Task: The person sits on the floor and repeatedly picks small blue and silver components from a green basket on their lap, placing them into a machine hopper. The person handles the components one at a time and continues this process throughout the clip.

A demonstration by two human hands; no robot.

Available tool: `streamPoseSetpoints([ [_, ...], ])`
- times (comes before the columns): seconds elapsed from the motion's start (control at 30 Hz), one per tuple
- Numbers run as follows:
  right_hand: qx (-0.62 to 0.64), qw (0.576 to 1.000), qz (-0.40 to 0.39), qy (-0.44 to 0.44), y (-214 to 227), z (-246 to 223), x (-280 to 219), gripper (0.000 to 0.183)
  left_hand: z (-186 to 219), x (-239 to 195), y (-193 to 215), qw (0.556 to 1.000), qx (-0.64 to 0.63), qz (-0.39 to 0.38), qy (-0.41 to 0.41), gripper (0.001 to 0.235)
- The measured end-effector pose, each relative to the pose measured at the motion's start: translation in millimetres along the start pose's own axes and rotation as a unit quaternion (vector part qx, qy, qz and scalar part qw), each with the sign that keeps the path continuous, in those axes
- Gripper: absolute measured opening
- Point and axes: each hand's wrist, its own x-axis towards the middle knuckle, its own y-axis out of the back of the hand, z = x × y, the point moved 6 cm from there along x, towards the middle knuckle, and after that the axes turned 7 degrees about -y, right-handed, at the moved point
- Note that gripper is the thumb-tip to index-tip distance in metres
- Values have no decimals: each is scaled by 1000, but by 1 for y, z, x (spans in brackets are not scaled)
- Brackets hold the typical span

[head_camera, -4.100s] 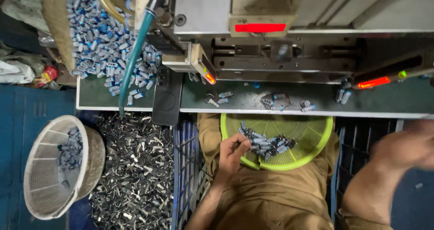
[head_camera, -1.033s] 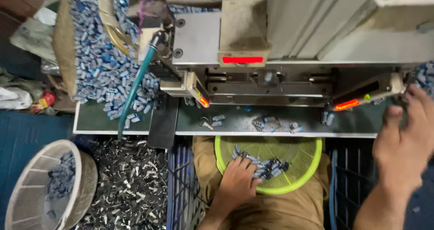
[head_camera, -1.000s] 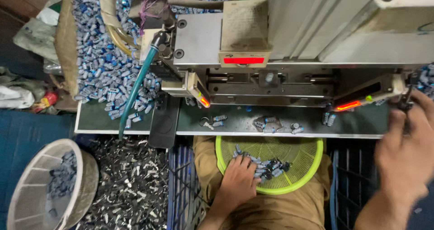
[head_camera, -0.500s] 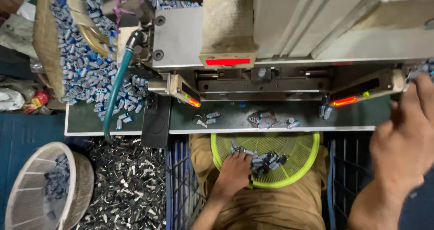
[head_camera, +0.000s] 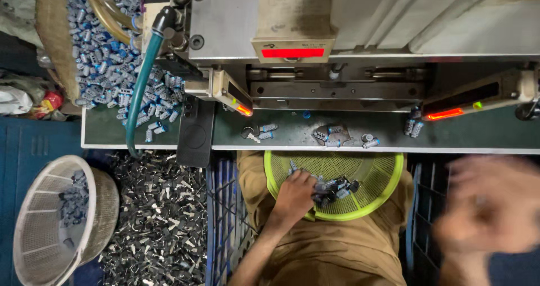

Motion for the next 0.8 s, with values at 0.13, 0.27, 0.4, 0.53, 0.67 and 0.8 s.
streamPoseSetpoints([
  [0.13,33,983,-183,15,-85,-21,-51,33,10,1,29,958,-274,79,36,22],
  [0.27,127,962,-190,-150,-132,-10,-88,33,21,1,43,915,-373,115,98,25],
  [0.4,226,932,-169,-227,-146,1,-100,31,34,-8,59,896,-383,208,88,32],
  [0.53,325,870,-192,-316,-158,7,-104,26,42,-11,64,878,-393,263,68,35],
  [0.67,429,796,-183,-387,-167,9,-110,26,47,-6,75,917,-287,274,37,29],
  [0.8,431,782,-199,-404,-173,15,-114,23,59,-4,100,921,-131,354,-96,29],
])
